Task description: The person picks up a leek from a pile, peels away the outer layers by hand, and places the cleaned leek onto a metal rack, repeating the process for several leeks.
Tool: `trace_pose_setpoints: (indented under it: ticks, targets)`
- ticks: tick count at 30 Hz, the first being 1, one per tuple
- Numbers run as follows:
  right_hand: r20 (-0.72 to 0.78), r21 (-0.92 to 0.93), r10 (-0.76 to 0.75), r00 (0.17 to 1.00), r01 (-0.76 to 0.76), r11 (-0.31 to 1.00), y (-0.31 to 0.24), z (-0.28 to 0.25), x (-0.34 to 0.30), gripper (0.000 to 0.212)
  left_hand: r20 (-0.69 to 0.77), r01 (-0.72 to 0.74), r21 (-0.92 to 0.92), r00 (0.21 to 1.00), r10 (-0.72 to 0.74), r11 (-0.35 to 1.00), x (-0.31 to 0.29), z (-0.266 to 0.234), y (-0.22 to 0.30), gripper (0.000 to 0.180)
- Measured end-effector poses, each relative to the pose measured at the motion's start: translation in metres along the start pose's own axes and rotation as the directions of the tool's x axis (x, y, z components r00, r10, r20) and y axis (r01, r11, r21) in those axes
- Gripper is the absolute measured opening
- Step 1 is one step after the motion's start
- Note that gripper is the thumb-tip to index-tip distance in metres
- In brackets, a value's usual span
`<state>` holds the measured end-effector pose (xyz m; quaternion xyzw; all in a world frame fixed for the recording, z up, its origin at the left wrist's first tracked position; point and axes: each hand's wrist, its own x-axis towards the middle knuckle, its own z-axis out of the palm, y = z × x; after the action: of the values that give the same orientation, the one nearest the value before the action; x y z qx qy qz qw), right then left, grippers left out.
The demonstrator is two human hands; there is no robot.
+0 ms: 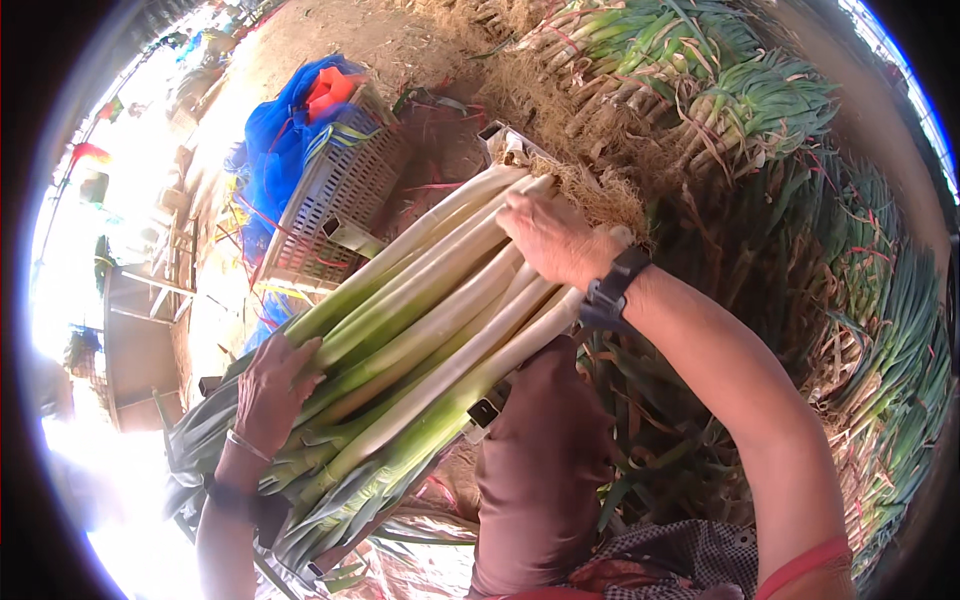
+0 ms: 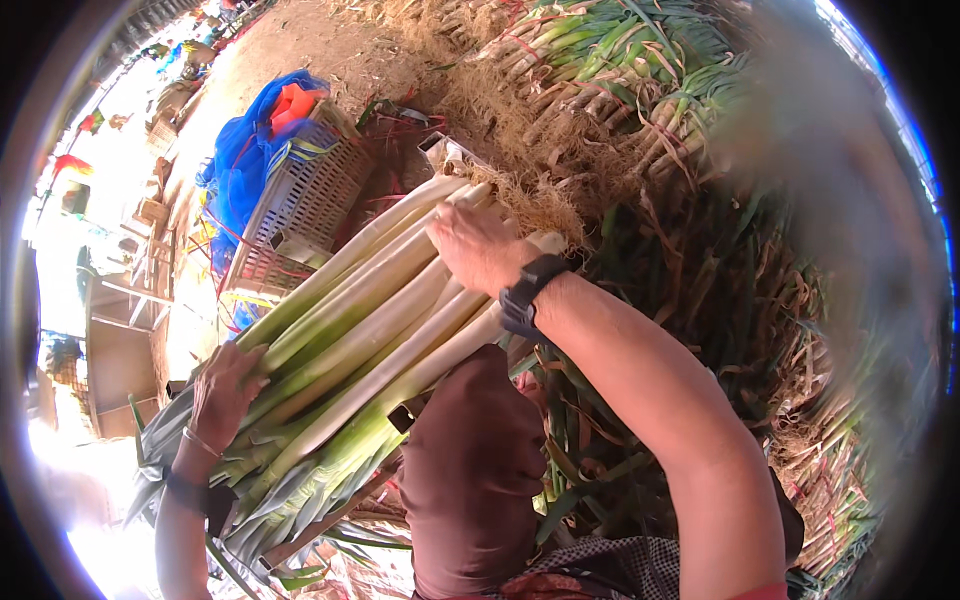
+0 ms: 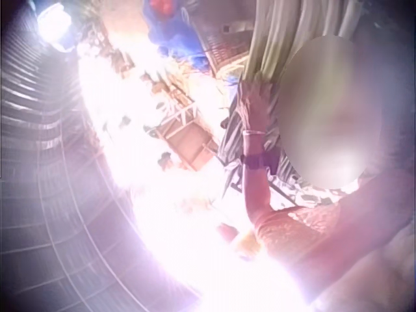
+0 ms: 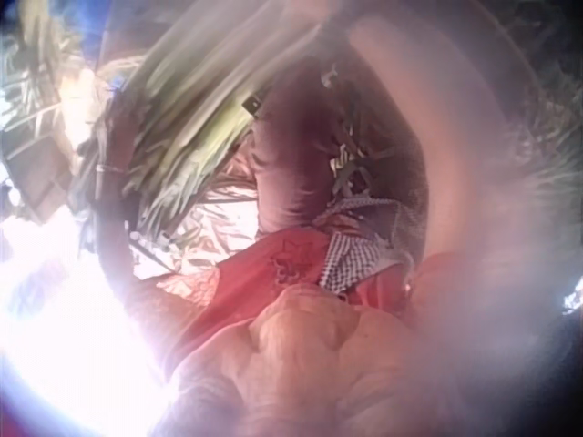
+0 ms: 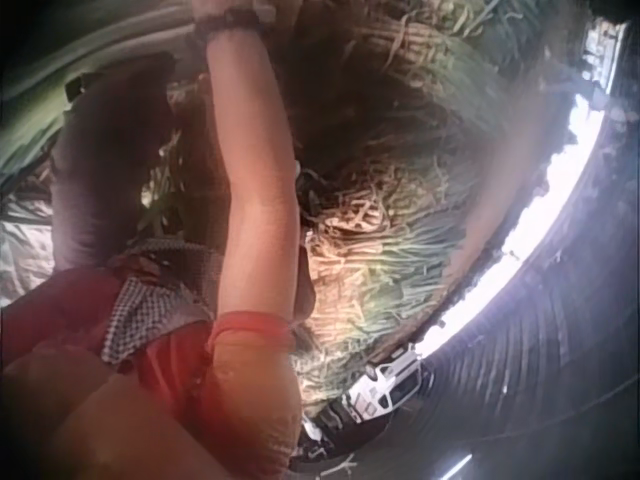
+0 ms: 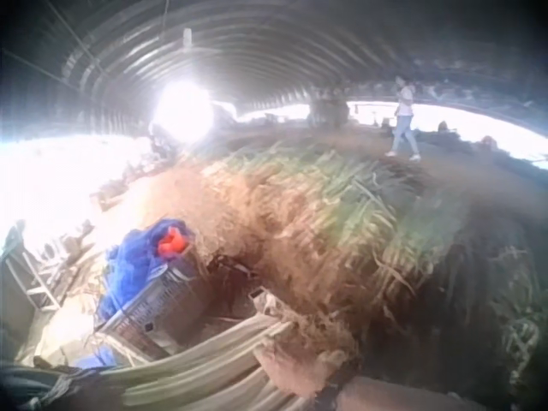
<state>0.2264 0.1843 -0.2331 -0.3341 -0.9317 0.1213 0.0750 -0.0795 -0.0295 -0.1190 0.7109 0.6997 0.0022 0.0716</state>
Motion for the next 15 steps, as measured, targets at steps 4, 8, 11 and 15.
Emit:
trace_pose_setpoints:
  ticks: [4, 8, 11, 15]
  targets:
    - [-0.132, 0.066, -0.064, 0.989, 0.073, 0.995, 0.006, 0.009, -0.009, 0.026, 0.062, -0.100, 0.030, 0.993, 0.098, 0.995, 0.003, 0.003, -0.007, 0.048]
    - [0.059, 0.095, 0.020, 0.998, -0.026, 0.995, 0.007, 0.002, 0.011, 0.026, 0.111, -0.319, 0.071, 0.944, 0.310, 0.945, 0.029, 0.017, -0.009, 0.061]
    - [0.058, 0.062, -0.013, 0.998, 0.009, 0.998, 0.015, 0.005, 0.012, 0.024, 0.257, -0.358, -0.090, 0.893, 0.369, 0.930, 0.063, 0.039, -0.001, 0.062]
    - [0.038, -0.009, -0.098, 0.994, 0.099, 0.995, 0.000, 0.007, 0.012, 0.018, 0.184, -0.262, -0.025, 0.947, 0.262, 0.965, 0.075, 0.055, -0.011, 0.052]
